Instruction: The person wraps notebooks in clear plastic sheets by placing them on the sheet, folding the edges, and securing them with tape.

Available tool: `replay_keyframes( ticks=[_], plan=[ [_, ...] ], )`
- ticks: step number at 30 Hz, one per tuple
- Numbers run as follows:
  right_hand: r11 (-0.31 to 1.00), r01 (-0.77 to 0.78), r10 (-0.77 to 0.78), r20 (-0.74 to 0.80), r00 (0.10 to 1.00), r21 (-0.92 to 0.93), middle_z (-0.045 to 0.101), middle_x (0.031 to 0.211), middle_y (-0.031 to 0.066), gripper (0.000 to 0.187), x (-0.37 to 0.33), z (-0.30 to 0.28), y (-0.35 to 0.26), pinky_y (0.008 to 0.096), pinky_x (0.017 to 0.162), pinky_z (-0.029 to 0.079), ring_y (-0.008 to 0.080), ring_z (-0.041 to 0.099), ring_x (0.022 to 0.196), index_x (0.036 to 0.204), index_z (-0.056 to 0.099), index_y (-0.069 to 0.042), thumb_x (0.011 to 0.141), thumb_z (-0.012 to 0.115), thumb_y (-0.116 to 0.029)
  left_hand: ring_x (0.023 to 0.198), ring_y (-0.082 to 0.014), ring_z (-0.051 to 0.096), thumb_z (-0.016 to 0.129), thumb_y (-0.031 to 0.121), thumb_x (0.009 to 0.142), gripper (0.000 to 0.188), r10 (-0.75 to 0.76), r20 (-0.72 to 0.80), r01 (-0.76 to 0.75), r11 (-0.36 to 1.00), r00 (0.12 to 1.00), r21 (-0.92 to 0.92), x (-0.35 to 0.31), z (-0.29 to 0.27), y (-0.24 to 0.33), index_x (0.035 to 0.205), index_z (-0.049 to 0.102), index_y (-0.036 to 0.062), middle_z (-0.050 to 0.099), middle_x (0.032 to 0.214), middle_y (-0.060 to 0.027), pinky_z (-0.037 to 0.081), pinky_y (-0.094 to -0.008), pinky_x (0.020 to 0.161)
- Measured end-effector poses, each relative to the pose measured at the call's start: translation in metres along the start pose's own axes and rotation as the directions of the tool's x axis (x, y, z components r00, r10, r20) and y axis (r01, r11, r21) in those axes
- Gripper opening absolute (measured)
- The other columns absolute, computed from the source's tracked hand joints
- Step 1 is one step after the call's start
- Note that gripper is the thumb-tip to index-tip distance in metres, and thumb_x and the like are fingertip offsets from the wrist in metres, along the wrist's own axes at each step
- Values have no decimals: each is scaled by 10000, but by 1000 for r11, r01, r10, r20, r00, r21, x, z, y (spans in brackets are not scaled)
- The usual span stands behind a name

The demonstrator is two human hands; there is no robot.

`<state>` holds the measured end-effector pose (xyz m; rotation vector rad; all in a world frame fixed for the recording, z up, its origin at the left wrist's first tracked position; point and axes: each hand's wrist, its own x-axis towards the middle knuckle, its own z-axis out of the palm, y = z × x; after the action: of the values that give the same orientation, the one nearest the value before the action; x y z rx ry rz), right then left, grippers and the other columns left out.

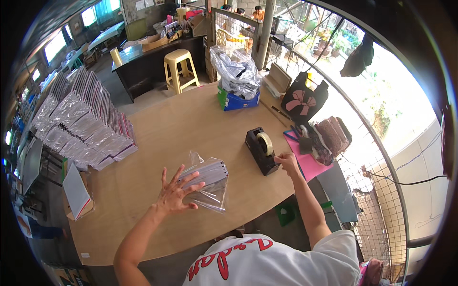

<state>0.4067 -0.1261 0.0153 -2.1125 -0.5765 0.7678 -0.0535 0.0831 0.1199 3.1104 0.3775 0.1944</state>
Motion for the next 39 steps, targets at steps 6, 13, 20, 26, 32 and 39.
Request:
replay_keyframes(
  ticks=[6,13,20,26,32,39],
  plan=[
    [657,-305,298,134,945,690,617,745,28,206,-37,29,59,376,678,562,164,616,710,926,685,-60,898,697,-264,1497,-332,133,406,847,787,752,-31,77,38,995,997,-90,-4,-14,6,1438,404,471,279,1586,93,3,-754,1093],
    [-30,-308,-194,297,935,951,591,797,39,363,-86,108,23,259,596,534,159,595,641,1298,564,-98,946,639,-143,1504,-337,95,448,819,788,739,-12,91,18,997,996,-74,-2,-11,0,1447,374,493,229,1606,85,29,-757,1102],
    [780,526,-621,520,587,339,628,706,110,1073,-116,150,-213,322,532,465,209,589,569,1559,-141,-135,871,680,-73,1491,-435,42,511,811,759,748,24,94,-17,997,995,-73,4,-16,-5,1439,365,534,176,1632,47,7,-740,1109],
    [448,735,-491,547,678,-509,679,744,200,1240,-119,186,-247,446,645,534,386,672,679,1554,-125,-107,757,812,-257,1481,-471,40,566,814,713,785,20,39,-17,996,999,-84,0,-7,-5,1424,400,524,199,1629,12,10,-739,1099],
    [668,725,-606,443,660,-168,676,929,137,1137,-121,115,-222,434,755,539,355,656,881,1548,207,-174,638,885,-259,1473,-461,121,680,633,796,609,-125,-310,163,982,942,99,6,26,25,1360,507,482,322,1576,-57,-4,-762,1064],
    [349,927,-858,351,374,-136,456,1396,149,727,-152,109,-173,490,1082,378,385,369,1328,1260,628,-228,583,873,-123,1323,-268,471,730,261,878,627,-596,-276,47,468,754,-883,57,-70,20,1428,457,134,494,1410,-184,379,-461,1067]
  ],
)
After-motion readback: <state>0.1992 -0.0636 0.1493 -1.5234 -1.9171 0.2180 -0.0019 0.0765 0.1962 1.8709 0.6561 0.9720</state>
